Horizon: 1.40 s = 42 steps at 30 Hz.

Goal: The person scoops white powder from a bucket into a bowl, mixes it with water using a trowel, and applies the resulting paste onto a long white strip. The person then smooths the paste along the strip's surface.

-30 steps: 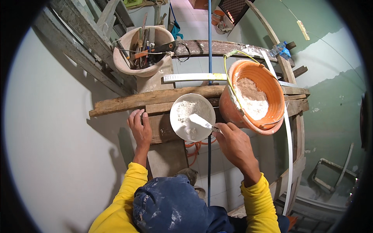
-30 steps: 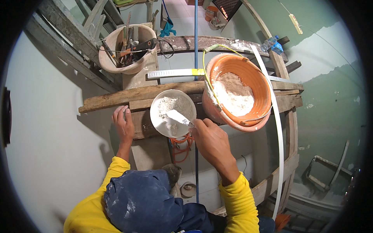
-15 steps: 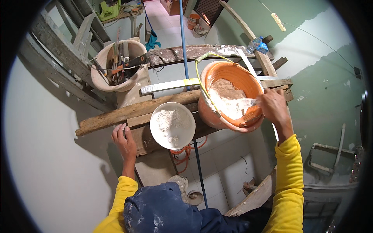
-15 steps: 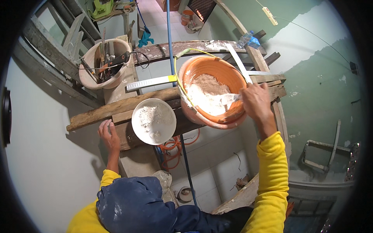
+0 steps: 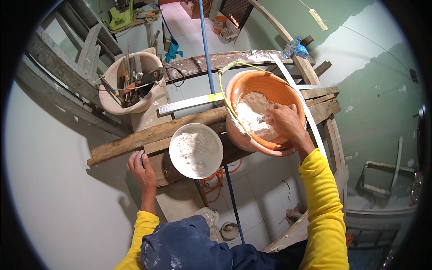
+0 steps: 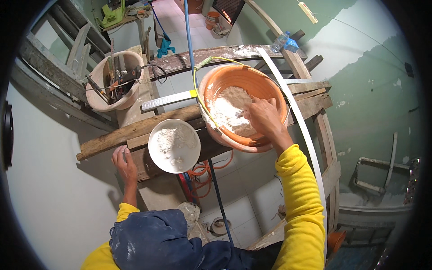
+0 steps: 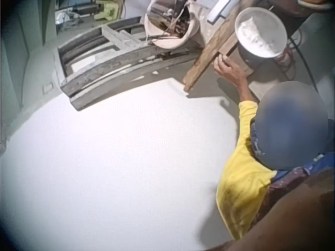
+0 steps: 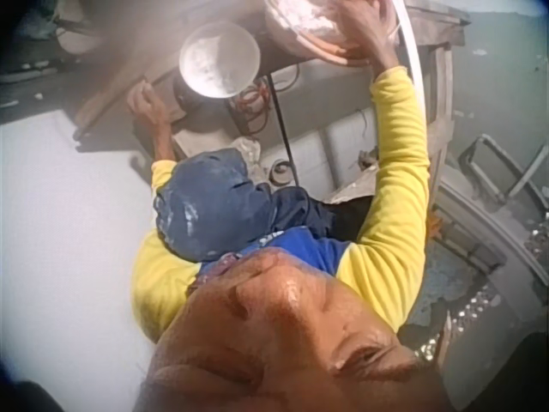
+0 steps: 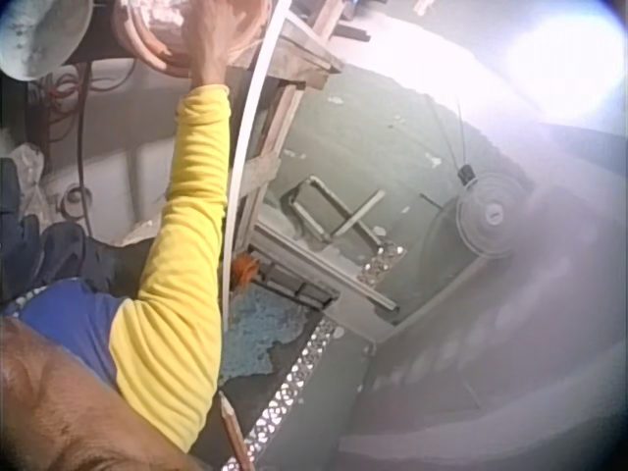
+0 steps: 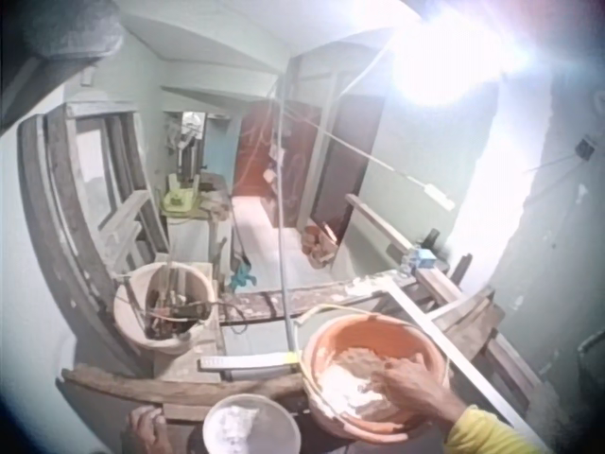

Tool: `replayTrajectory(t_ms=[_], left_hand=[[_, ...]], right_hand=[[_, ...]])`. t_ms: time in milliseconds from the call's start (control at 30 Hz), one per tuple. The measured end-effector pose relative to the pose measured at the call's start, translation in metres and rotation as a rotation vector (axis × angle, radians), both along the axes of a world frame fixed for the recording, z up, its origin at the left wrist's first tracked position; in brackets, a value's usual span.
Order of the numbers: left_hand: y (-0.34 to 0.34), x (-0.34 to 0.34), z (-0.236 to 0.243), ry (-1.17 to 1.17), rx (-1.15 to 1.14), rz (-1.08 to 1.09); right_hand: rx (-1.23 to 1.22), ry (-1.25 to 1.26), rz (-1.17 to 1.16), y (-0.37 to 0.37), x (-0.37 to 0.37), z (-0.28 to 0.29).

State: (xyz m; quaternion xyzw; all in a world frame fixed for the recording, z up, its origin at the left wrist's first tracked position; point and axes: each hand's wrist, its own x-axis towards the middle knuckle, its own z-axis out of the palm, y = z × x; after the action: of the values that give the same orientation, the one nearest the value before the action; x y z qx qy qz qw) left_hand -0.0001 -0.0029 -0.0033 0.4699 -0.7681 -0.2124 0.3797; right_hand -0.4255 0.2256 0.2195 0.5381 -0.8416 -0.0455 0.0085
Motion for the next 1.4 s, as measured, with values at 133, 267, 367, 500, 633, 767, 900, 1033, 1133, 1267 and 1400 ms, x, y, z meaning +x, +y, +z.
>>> replayTrajectory(t_ms=[133,267,367,500,633,767,900,1033,1133,1267,1400], left_hand=[[-0.002,0.003,-0.001,-0.005,-0.004,-0.004],[-0.001,0.001,0.000,-0.010,-0.005,-0.002],[0.001,-0.001,0.002,-0.019,-0.002,0.002],[0.003,-0.001,0.004,-0.014,0.012,0.008],[0.002,-0.003,0.010,0.018,0.030,0.017],[-0.001,-0.004,0.005,0.030,-0.048,0.003],[0.000,-0.002,0.004,0.062,-0.007,0.020],[0.001,0.004,0.001,0.056,-0.005,0.028],[0.001,0.002,0.005,0.067,-0.010,0.025],[0.001,-0.003,0.004,0.068,0.002,0.019],[0.001,-0.001,0.000,0.093,0.015,0.034]], right_hand=[[-0.059,-0.115,-0.028,-0.002,0.000,-0.007],[-0.085,-0.194,-0.097,0.003,0.001,0.008],[-0.099,-0.166,-0.148,0.012,0.005,0.026],[-0.197,-0.188,-0.228,0.026,0.010,0.050],[-0.330,-0.154,-0.181,0.033,0.029,0.078],[-0.366,-0.196,-0.206,0.027,0.083,0.108],[-0.365,-0.313,-0.185,0.010,0.137,0.104],[-0.281,-0.215,-0.051,-0.010,0.187,0.072],[-0.234,-0.158,0.073,-0.022,0.207,0.034],[-0.082,-0.072,0.157,-0.040,0.209,-0.008],[-0.044,-0.022,0.263,-0.061,0.215,-0.012]])
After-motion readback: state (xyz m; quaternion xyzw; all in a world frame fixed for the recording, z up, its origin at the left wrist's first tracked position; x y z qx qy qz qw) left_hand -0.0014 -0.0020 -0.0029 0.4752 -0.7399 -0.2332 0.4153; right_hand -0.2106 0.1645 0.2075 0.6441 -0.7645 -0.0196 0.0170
